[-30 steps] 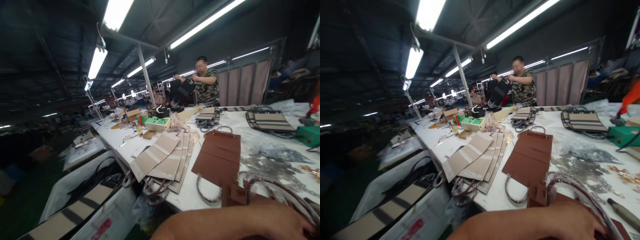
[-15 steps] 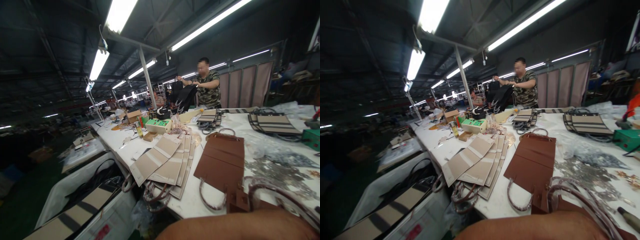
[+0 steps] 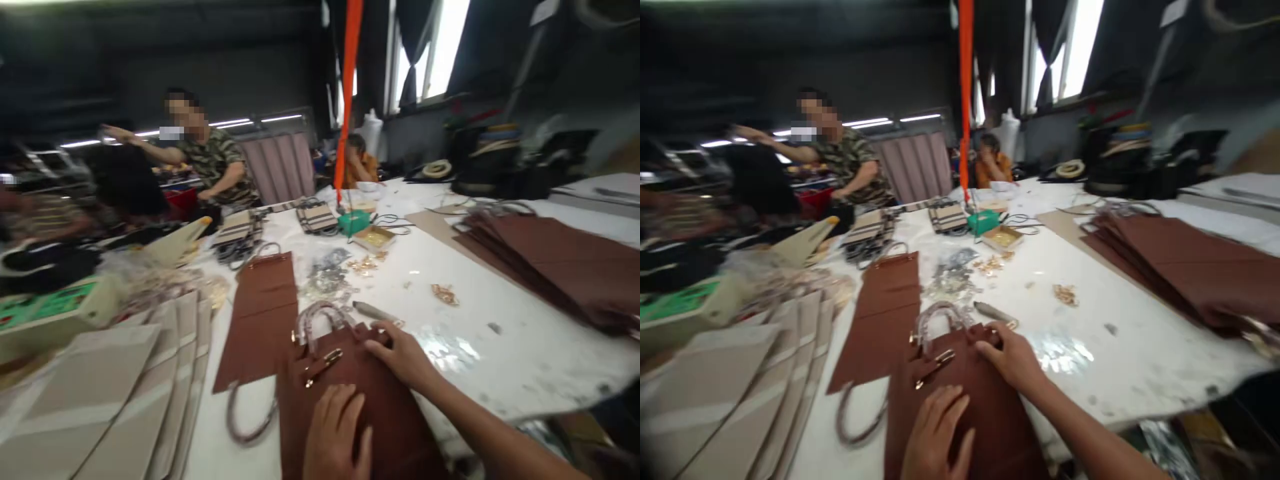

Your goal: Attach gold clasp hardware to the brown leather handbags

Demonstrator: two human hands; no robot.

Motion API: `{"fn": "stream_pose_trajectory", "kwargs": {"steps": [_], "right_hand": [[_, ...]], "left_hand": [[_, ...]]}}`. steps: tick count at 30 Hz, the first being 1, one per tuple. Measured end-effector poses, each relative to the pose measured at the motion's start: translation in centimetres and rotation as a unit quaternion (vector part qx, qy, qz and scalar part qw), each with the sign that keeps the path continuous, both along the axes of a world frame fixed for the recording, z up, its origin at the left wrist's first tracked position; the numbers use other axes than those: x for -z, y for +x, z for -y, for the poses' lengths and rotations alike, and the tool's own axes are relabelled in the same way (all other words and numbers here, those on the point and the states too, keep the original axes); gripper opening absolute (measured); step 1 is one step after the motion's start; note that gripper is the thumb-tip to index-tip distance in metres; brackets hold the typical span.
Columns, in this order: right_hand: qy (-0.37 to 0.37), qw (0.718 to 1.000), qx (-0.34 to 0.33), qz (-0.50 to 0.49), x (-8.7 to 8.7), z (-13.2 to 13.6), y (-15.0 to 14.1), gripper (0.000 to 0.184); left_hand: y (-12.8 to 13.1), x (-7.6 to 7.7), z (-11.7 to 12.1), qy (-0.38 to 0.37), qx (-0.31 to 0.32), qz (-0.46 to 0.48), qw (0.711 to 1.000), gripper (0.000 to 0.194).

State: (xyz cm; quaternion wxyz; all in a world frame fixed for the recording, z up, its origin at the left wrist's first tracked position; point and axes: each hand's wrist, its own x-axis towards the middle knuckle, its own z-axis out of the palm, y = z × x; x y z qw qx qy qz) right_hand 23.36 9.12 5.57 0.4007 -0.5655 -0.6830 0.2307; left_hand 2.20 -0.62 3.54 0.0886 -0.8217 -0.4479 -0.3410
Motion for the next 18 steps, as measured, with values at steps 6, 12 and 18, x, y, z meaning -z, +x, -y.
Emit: {"fn": "stream_pose_trajectory", "kwargs": {"steps": [6, 12, 18], "right_hand": [[-0.039, 0.997, -0.005, 0.065, -1.7, -2.0, 5.1, 0.037], [0.002, 0.99, 0.068, 0.123, -2.6, -10.6, 10.0, 0.028], [-0.002, 0.991, 0.053, 0.122, -2.4, -18.2, 5.4, 0.022]], "left_hand": [[-2.2, 3.8, -2.6, 0.027, 0.059, -0.037, 0.997, 0.03], [-1.3, 3.6, -1.9, -0.032, 0.021, 0.024, 0.999, 0.026], [-1.3, 1.9, -1.0, -0.139, 0.03, 0.113, 0.983, 0.026]]}}
